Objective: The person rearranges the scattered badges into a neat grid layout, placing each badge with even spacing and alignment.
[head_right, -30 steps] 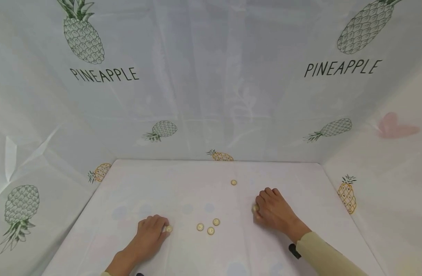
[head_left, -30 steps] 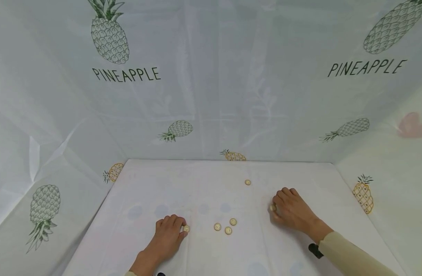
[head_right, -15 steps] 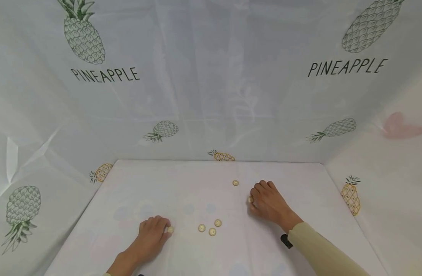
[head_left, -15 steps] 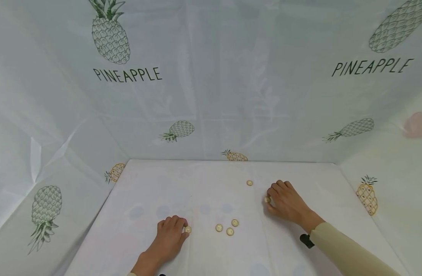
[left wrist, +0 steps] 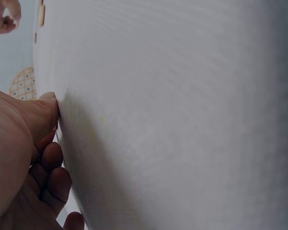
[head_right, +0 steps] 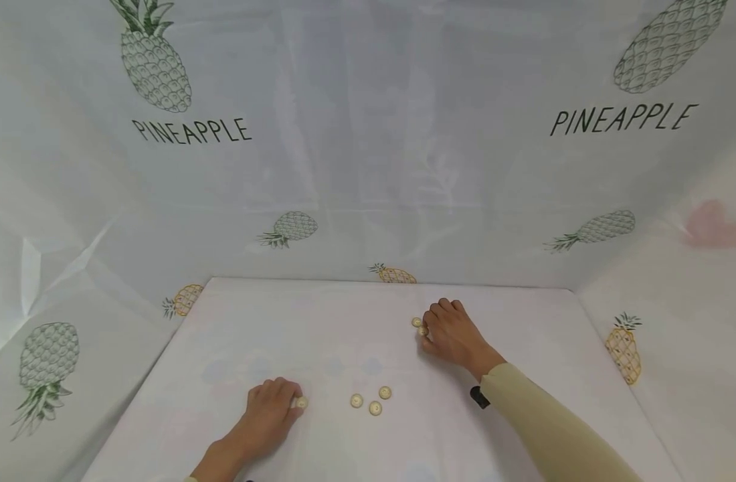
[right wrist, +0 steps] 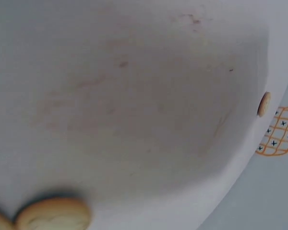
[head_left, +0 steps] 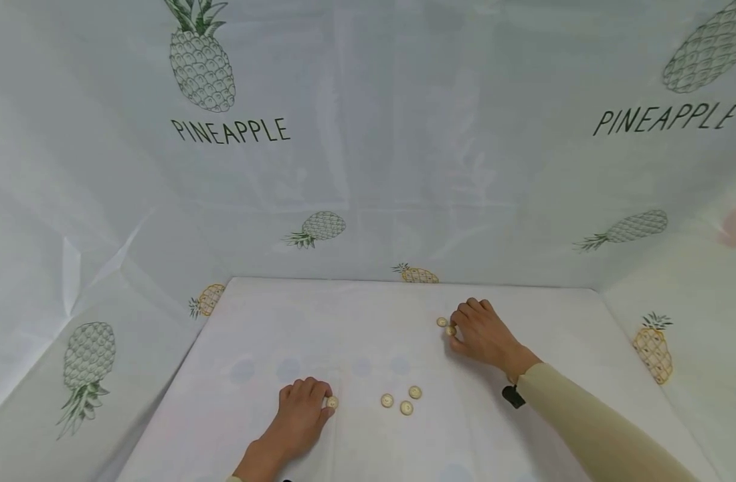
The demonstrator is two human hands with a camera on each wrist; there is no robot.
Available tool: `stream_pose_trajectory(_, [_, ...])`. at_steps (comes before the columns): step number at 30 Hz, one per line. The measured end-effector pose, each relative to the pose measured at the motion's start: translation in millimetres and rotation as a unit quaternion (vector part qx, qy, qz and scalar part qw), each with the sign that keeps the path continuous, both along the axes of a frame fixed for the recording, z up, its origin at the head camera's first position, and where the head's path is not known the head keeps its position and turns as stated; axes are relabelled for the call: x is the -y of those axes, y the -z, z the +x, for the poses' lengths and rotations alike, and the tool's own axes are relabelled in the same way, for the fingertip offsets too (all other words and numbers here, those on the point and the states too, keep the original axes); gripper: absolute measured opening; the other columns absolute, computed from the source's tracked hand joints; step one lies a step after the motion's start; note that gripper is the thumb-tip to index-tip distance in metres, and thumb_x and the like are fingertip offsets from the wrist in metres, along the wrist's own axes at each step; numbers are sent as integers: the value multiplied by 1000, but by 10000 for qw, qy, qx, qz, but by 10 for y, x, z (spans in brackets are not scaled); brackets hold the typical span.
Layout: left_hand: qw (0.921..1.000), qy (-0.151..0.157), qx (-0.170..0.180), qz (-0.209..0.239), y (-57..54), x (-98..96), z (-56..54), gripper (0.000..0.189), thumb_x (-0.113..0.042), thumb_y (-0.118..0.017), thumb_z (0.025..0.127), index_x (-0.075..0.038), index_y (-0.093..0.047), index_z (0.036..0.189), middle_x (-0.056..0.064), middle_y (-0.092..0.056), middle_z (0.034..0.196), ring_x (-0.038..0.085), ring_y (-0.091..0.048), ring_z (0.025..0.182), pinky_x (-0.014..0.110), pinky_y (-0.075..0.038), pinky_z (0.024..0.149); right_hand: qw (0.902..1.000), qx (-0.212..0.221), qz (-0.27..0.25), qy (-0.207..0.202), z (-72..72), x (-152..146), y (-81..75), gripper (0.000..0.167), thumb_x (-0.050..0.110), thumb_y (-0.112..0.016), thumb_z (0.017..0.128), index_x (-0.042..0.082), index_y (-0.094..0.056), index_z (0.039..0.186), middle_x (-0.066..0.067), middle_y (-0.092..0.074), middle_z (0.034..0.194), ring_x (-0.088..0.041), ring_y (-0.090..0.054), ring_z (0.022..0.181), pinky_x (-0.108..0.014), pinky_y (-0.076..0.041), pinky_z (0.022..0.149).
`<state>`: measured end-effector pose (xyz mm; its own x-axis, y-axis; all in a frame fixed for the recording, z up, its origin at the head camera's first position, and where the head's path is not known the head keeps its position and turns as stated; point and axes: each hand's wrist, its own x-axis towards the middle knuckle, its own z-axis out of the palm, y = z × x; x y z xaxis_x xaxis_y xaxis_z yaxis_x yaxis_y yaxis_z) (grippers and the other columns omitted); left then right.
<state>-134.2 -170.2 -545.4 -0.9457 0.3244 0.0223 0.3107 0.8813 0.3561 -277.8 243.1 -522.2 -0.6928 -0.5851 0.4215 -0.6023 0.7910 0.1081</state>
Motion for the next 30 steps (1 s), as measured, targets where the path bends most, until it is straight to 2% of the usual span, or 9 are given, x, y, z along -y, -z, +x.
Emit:
stream_pose_trajectory(7, [10000, 28, 31, -18, 1, 4, -4, 20, -25, -73, 101, -20, -57, 112, -3, -56, 113, 20, -50, 103, 61, -39, 99, 9994, 339, 112, 7, -171, 204, 11, 16, 25, -75, 88, 12, -67, 91, -2, -61, 90, -26, -51, 90, -43, -39, 82])
stream_pose_trajectory(14, [9999, 108, -4, -22, 4, 22, -3, 21, -25, -73, 101, -20, -56, 113, -4, -55, 113, 20, -50, 103, 61, -39, 98, 9983, 472, 334, 41, -291, 397, 27, 17, 27, -71, 93, 10, -69, 93, -3, -61, 90, -26, -48, 88, -43, -39, 81])
stream_pose_trajectory(21, [9999, 133, 88, -4, -21, 25, -12, 25, -25, -75, 99, -18, -57, 114, -2, -55, 115, 23, -51, 107, 63, -38, 100, 9955, 876, 351, 77, -395, 517, 66, 18, 29, -69, 97, 11, -70, 94, -1, -62, 90, -22, -44, 85, -41, -36, 81])
stream_pose_trajectory(30, [9999, 126, 27, -115, 40, 56, -19, 25, -29, -74, 100, -19, -57, 115, -1, -56, 116, 21, -51, 108, 61, -39, 101, 9908, 1249, 477, 217, -475, 639, 92, 17, 29, -69, 92, 12, -70, 92, 1, -61, 87, -22, -45, 84, -42, -37, 81])
